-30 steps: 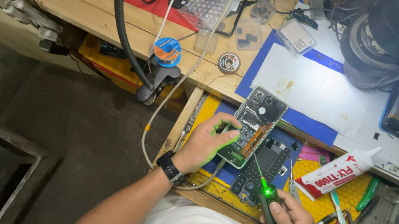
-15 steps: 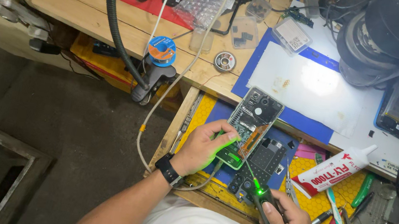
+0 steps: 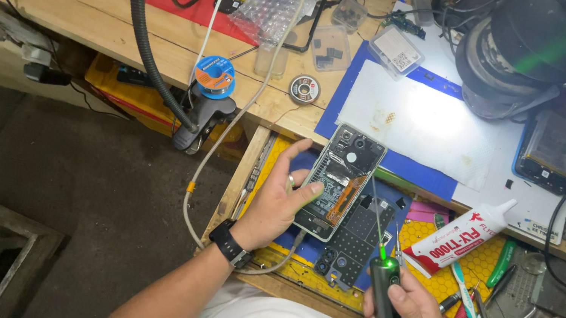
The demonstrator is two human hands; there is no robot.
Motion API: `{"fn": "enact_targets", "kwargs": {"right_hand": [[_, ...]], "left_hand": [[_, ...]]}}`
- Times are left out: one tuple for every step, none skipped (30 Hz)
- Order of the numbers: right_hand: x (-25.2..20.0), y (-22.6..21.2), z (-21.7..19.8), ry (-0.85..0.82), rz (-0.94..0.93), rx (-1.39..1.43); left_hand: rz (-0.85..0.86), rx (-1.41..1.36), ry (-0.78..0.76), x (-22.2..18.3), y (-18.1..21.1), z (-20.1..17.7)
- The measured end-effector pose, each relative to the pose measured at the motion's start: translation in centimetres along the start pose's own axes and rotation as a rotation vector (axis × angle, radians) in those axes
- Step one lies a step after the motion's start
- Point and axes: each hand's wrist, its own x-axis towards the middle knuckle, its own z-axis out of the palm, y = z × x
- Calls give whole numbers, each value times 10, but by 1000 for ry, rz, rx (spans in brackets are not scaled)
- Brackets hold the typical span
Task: The person manipulates the internal components of a disassembled mobile phone, using a small pry tool to lift sections and a handheld screwdriver to work on internal parts while the device is connected to a power cable.
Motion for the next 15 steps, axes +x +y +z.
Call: {"fn": "enact_targets", "kwargs": {"right_hand": [[5,0,3,-8,-29,-20],[6,0,8,-13,-51,-37],[7,-1,14,26,-68,-110],[11,-3,19,62,-89,-184],[15,-6,25,99,-110,-259],[19,-10,31,126,-124,-277],[22,-13,37,153,-138,-296],[23,-16,41,179,-142,-315],[26,-19,44,183,-171,-323],[29,-21,47,184,-200,-332],[30,-22,49,186,-229,-341],[30,-22,51,176,-241,-327],[30,-22,53,166,-252,-314],[33,-25,55,158,-275,-301],[35,-26,57,151,-278,-296]], "left_hand": [[-9,-3,-3,1,3,3],[-17,17,-10,1,5,4],[-25,37,-18,2,7,5],[-28,57,-27,4,8,7],[-37,13,-12,1,8,10],[-44,-29,0,-1,9,13],[-52,-70,12,-2,11,16],[-48,-121,42,-4,12,20],[-44,-171,71,-6,12,23],[-37,-220,103,-7,14,25],[-16,-246,120,-8,15,27],[8,-273,137,-8,16,29],[33,-300,154,-9,17,31],[37,-309,178,-6,18,34],[42,-317,202,-4,19,38]]}}
